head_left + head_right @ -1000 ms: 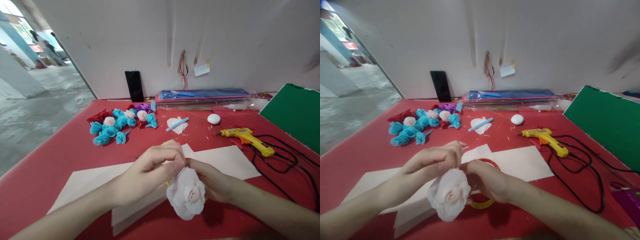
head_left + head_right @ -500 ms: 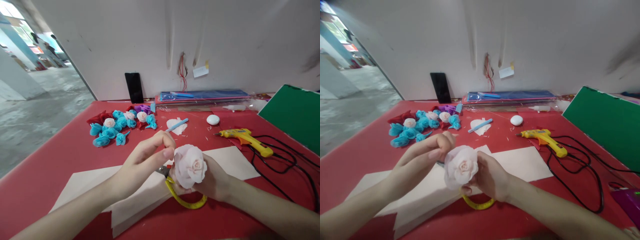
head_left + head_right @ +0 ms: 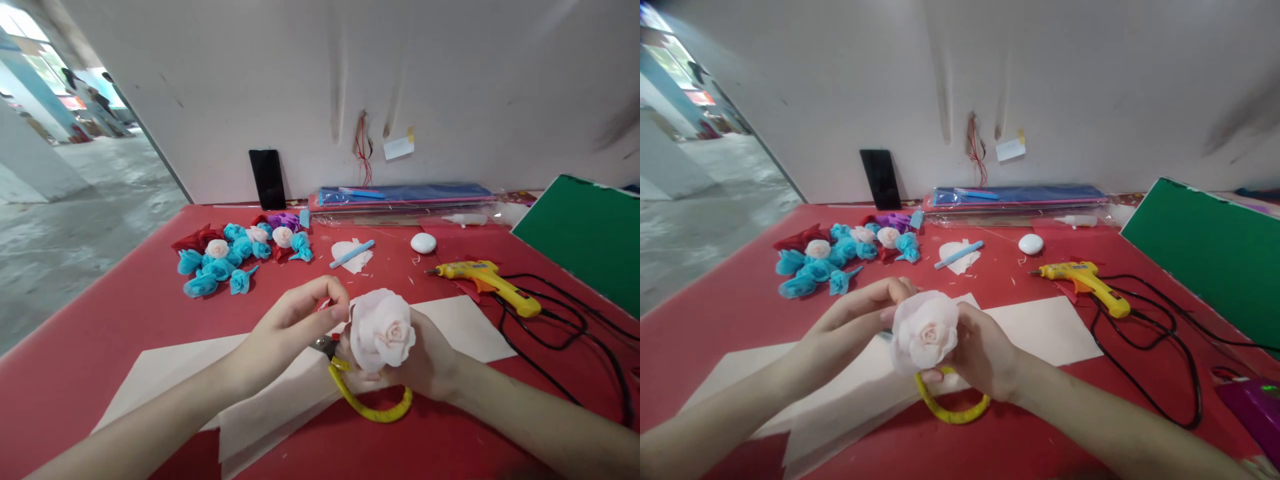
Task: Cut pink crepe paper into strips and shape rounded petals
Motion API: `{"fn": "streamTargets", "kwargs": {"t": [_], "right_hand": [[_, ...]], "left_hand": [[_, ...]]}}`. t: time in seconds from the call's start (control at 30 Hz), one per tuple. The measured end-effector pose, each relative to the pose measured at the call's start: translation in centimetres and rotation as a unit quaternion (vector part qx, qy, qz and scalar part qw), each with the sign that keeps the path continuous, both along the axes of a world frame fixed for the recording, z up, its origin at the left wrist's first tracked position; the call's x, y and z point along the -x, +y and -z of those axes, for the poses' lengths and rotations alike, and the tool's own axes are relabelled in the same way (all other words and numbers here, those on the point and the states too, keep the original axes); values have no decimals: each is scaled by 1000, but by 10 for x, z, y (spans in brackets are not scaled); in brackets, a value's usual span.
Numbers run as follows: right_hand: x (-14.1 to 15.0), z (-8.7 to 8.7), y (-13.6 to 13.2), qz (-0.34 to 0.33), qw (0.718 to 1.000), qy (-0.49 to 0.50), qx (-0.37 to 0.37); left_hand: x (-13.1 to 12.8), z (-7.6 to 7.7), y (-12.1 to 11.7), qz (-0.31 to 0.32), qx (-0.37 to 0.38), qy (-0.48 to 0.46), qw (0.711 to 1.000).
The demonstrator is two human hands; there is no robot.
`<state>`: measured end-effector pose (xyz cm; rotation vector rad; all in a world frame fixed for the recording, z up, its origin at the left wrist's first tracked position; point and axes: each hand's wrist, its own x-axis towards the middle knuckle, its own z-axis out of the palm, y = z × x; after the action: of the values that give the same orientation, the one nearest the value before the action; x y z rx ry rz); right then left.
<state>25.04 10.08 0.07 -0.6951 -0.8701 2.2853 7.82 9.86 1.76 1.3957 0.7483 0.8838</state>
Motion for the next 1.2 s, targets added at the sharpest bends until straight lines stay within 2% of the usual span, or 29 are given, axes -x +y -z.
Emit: {"fn": "streamTargets", "kwargs": {"t": [0.07,0.13,0.3,0.4,0.5,0.63,0.77,0.87,1.0,1.1,1.2], "right_hand": [[-1,-1,3,18,999,1,-29],[-2,1,8,40,997,-9,-63],[-3,13,19,84,981,-61,-165],[3,14,28,80,957,-117,-253],[19,5,46,55,911,-171,-371],[59,-7,85,9,836,-238,-495],[100,-1,127,-76,776,-294,-552],[119,7,146,-146,730,-336,-576],[132,11,149,-191,670,-390,-602],[135,9,140,-148,631,-447,-617],[137,9,130,-102,615,-470,-625]], "left_hand": [[3,3,-1,-34,3,59,998],[10,6,-3,-51,-25,113,992],[35,16,-11,-54,-87,228,968],[51,24,-15,-49,-124,280,951],[63,36,-19,-36,-185,285,940],[68,50,-24,-24,-228,266,936],[67,54,-25,-12,-229,267,936],[66,52,-24,-18,-227,268,936],[67,53,-23,-16,-244,270,931],[67,55,-23,-16,-245,274,930],[67,54,-24,-16,-247,272,930]]}}
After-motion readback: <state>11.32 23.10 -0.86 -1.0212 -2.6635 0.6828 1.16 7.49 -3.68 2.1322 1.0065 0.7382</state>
